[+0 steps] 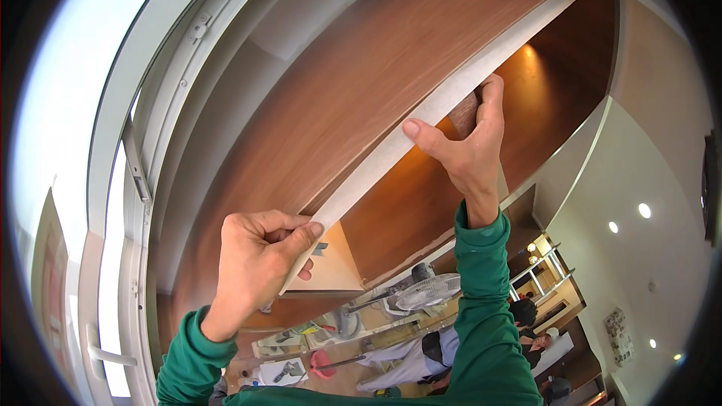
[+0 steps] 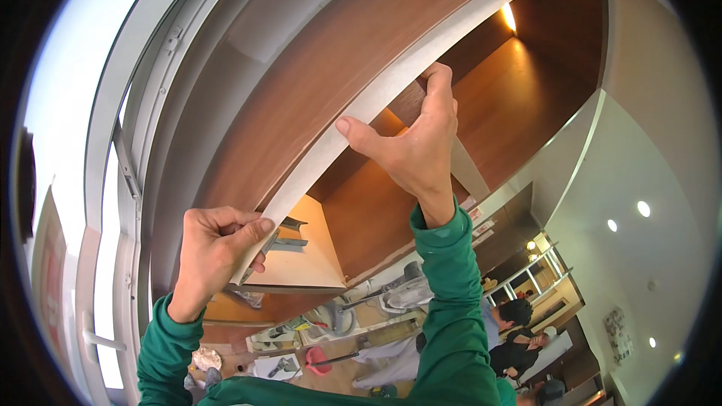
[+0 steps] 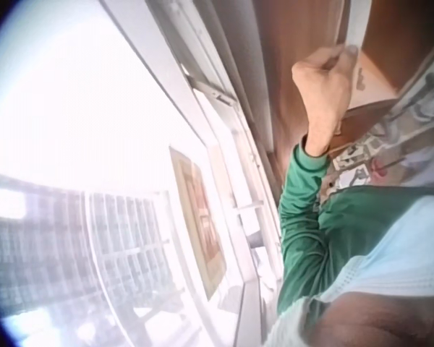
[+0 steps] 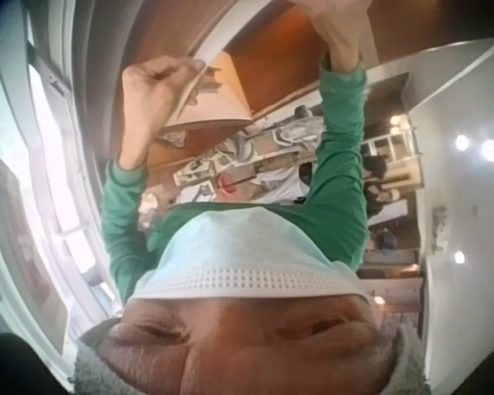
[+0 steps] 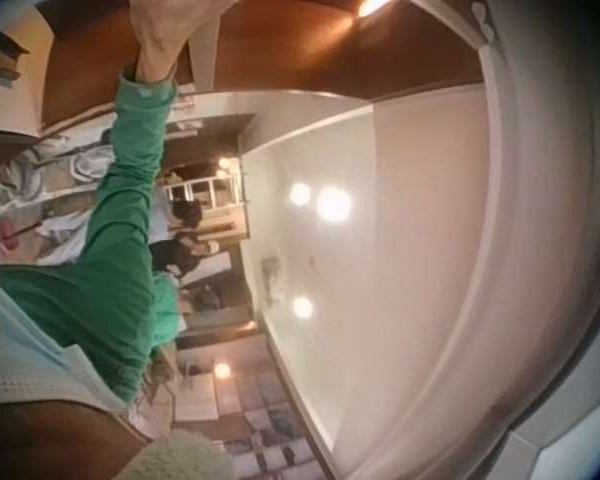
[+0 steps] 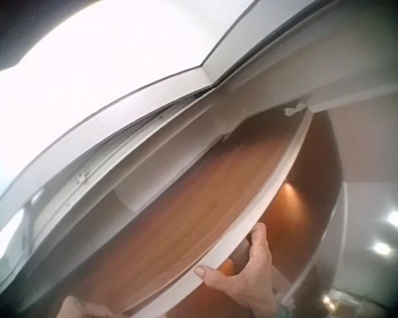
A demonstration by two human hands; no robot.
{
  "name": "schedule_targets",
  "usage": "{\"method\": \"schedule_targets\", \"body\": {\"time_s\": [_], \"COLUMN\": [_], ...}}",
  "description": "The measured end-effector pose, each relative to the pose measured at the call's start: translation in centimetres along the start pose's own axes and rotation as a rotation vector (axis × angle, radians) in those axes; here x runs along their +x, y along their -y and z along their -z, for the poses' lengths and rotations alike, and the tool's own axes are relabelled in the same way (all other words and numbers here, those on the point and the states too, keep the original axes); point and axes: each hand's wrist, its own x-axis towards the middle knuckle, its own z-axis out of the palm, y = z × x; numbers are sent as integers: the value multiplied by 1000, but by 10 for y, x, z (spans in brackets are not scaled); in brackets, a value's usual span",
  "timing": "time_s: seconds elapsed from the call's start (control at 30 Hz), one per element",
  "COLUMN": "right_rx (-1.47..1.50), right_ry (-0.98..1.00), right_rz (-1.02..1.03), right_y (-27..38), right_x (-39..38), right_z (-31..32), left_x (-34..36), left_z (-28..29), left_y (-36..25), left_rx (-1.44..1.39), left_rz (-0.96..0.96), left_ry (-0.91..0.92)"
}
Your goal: The person applies masking tape along the edge of a wooden cabinet shelf, then uses a brush to apply a dark liquid to the taped seam. The person handles a plastic-wrapped item and a small container of liquid during the process.
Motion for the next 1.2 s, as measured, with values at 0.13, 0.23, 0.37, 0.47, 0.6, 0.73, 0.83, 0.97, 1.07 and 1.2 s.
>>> {"method": "schedule_targets", "body": {"time_s": [0.13, 0.23, 0.37, 0.47, 0.6, 0.73, 0.83, 0.97, 1.07, 1.2], "right_rx": [-50, -19, -57, -75, 4, -95, -97, 221, 95, -187], "right_ry": [-3, -10, 0, 5, -20, -11, -28, -58, -114, -159], "right_rz": [20, 18, 29, 38, 19, 54, 108, -189, -132, 96], "right_y": [2, 2, 1, 0, 1, -1, -5, -1, -2, 3], "right_x": [1, 1, 1, 1, 1, 2, 7, 15, 13, -5], "right_z": [0, -2, 0, -2, -3, 1, 9, 11, 15, -3], "left_x": [0, 1, 1, 2, 2, 1, 2, -1, -1, -2], "left_z": [0, 0, 2, 3, 1, 1, -1, -2, -7, -7], "left_y": [-1, -1, 0, 2, 2, 0, 1, 2, 3, 6], "left_rx": [-21, -20, -26, -15, -19, -30, -36, -36, -59, -59], "left_rz": [11, 10, 4, 0, -16, 7, 4, -8, -19, -9], "left_ry": [-2, 9, 15, 12, 11, 20, 10, -41, -38, -54]}}
